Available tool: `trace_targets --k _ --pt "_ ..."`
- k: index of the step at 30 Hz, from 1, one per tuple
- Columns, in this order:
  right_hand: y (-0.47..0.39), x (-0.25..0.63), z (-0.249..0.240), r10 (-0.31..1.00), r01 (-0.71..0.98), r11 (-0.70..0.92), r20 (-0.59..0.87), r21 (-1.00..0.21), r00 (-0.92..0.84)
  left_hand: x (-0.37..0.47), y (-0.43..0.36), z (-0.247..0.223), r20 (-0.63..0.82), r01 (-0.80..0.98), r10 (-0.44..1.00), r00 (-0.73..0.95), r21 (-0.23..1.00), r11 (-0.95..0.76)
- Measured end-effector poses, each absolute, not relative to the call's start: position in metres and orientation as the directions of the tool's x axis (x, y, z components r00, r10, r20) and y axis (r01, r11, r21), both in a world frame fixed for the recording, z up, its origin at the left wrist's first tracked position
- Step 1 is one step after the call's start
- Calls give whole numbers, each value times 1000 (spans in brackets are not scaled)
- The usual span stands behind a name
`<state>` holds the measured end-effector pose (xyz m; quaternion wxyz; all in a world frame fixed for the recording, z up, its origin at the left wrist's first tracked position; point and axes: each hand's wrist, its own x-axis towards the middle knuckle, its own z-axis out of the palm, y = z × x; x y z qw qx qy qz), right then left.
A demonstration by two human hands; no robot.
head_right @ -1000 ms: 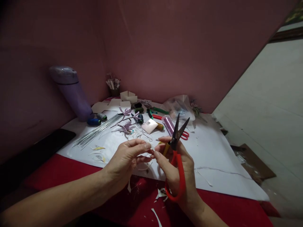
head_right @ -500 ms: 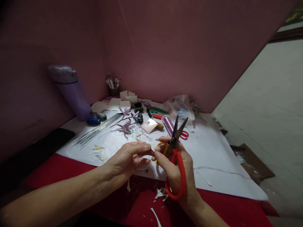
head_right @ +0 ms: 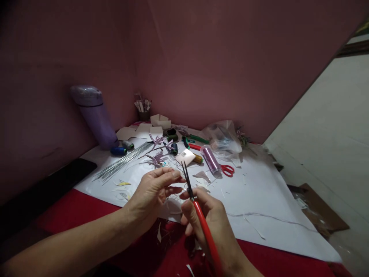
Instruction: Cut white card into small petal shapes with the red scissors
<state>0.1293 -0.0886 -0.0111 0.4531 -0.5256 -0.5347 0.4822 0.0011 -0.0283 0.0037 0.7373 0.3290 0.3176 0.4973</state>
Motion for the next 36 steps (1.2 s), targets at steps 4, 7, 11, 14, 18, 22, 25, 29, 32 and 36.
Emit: trace_targets --k 4,7,11,14,18,22,25,29,32,36 --pt "-92 126 -10 999 122 -37 -40 -992 -19 0 -27 2 -122 -539 952 282 800 262" --pt "-93 126 -10 998 118 -50 -53 -992 -21 0 -28 3 -130 -533 952 276 804 264" --pt "-94 126 -12 997 103 -75 -77 -992 -15 1 -28 5 -157 -527 947 279 800 288" --pt "-94 126 -14 997 83 -65 -68 -994 -33 1 -28 5 -159 -517 946 284 806 290" --pt "-93 128 -15 997 71 -66 -68 -995 -32 0 -28 3 -172 -506 944 282 809 299" --pt "-92 131 -17 997 68 -60 -63 -996 -48 0 -28 1 -152 -510 946 286 811 285" --pt "-92 131 -18 997 84 -58 -62 -995 -48 0 -28 0 -138 -512 948 285 814 273" --pt "-91 131 -16 998 110 -53 -56 -993 -24 0 -28 0 -140 -510 942 304 812 285" --pt "-89 132 -15 997 134 -42 -49 -990 -52 0 -29 1 -136 -516 941 311 807 287" --pt "-88 135 -17 996 148 -35 -46 -988 -71 1 -29 3 -145 -520 940 310 802 295"
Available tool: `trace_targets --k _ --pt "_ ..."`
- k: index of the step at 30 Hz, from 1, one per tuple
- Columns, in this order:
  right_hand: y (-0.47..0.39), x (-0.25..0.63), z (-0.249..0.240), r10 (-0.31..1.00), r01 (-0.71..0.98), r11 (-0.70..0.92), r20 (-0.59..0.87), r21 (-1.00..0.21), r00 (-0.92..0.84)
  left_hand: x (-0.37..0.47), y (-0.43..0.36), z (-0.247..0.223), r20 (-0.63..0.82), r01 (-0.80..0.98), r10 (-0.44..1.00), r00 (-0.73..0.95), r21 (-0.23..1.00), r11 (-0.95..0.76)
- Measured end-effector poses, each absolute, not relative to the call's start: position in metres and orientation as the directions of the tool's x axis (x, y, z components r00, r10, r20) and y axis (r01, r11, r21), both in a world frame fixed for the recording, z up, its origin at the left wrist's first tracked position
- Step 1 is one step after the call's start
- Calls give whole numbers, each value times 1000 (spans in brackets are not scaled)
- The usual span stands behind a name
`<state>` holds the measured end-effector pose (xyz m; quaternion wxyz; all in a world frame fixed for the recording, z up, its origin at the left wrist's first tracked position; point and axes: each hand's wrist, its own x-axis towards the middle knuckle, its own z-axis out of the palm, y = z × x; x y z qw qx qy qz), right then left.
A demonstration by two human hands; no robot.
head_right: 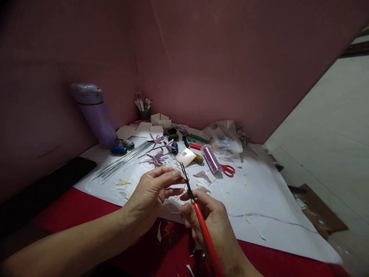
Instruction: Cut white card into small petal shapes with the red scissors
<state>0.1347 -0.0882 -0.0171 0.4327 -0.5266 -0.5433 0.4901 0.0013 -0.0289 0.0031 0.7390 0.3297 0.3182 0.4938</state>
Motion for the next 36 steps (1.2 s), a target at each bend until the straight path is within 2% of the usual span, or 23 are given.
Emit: trace_targets --k 36 --pt "-87 133 -14 998 151 -40 -48 -988 -48 1 -31 5 -147 -557 939 311 773 305"
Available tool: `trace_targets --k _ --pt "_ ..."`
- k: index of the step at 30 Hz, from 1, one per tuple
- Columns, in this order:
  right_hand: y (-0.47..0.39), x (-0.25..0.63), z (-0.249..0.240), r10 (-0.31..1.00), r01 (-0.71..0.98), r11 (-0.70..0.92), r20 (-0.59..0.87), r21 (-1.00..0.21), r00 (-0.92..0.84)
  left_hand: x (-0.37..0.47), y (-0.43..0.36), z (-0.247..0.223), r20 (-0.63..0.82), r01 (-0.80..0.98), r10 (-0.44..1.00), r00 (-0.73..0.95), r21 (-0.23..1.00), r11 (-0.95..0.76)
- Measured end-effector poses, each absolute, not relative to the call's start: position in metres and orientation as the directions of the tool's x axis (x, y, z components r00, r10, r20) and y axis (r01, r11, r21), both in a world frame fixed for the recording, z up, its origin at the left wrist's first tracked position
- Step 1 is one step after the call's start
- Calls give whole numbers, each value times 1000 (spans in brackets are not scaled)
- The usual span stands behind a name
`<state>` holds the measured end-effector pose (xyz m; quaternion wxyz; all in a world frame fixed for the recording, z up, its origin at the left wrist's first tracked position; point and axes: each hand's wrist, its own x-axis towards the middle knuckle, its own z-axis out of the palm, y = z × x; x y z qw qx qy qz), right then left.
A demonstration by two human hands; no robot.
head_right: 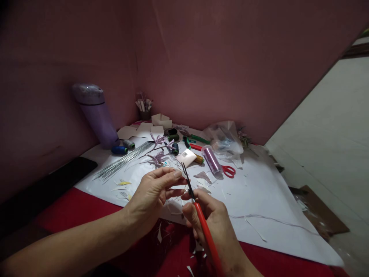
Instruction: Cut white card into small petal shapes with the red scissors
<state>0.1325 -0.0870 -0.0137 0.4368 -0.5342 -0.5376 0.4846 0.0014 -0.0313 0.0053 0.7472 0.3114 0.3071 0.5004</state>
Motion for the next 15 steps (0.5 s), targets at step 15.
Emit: trace_targets --k 15 --pt "-88 126 -9 998 142 -45 -40 -989 41 1 -31 6 -174 -551 932 319 766 332"
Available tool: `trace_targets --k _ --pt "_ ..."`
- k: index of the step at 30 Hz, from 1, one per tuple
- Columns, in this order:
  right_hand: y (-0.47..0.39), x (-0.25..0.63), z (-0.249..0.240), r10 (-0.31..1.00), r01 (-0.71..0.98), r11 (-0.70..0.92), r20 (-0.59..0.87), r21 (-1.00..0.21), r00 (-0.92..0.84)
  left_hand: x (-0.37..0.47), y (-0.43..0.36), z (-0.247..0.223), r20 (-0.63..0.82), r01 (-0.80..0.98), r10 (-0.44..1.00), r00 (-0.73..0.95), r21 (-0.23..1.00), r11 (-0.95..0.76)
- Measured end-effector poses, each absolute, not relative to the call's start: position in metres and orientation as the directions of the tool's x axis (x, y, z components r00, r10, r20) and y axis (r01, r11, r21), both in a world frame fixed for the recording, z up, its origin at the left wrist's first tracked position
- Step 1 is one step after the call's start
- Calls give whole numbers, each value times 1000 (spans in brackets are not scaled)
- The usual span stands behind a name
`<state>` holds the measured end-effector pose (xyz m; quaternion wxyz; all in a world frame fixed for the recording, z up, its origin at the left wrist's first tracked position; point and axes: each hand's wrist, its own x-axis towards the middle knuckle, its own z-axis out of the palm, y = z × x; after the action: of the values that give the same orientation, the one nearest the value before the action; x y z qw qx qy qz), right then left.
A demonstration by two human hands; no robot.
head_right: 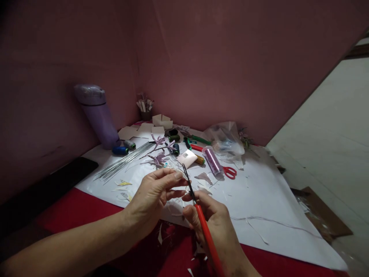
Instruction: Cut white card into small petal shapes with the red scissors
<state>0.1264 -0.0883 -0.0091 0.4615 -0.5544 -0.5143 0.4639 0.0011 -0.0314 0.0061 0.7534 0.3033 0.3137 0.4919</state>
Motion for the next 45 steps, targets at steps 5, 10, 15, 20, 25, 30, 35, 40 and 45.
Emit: trace_targets --k 5,10,15,20,25,30,35,40,45 --pt "-86 131 -13 1000 150 -8 -10 -989 -14 1 -32 7 -157 -550 943 293 779 301" --pt "-88 126 -10 999 141 -16 -8 -990 54 1 -29 5 -141 -552 942 303 780 295" --pt "-91 122 -6 996 114 -39 -30 -993 84 0 -28 4 -152 -540 939 307 785 304" --pt "-91 124 -6 995 147 -50 -37 -988 88 0 -28 7 -144 -539 941 306 788 296" --pt "-92 126 -7 995 94 -66 -59 -993 76 -1 -27 9 -135 -528 940 313 798 291" --pt "-91 127 -7 996 63 -72 -68 -995 65 -3 -26 9 -124 -522 938 324 804 286" --pt "-92 127 -6 996 64 -60 -56 -996 64 -4 -26 11 -108 -521 935 337 807 280" --pt "-92 128 -5 997 68 -63 -59 -996 56 -5 -25 12 -98 -501 937 336 824 266" --pt "-91 125 -4 996 73 -53 -47 -996 82 -5 -21 13 -84 -490 930 358 831 264"
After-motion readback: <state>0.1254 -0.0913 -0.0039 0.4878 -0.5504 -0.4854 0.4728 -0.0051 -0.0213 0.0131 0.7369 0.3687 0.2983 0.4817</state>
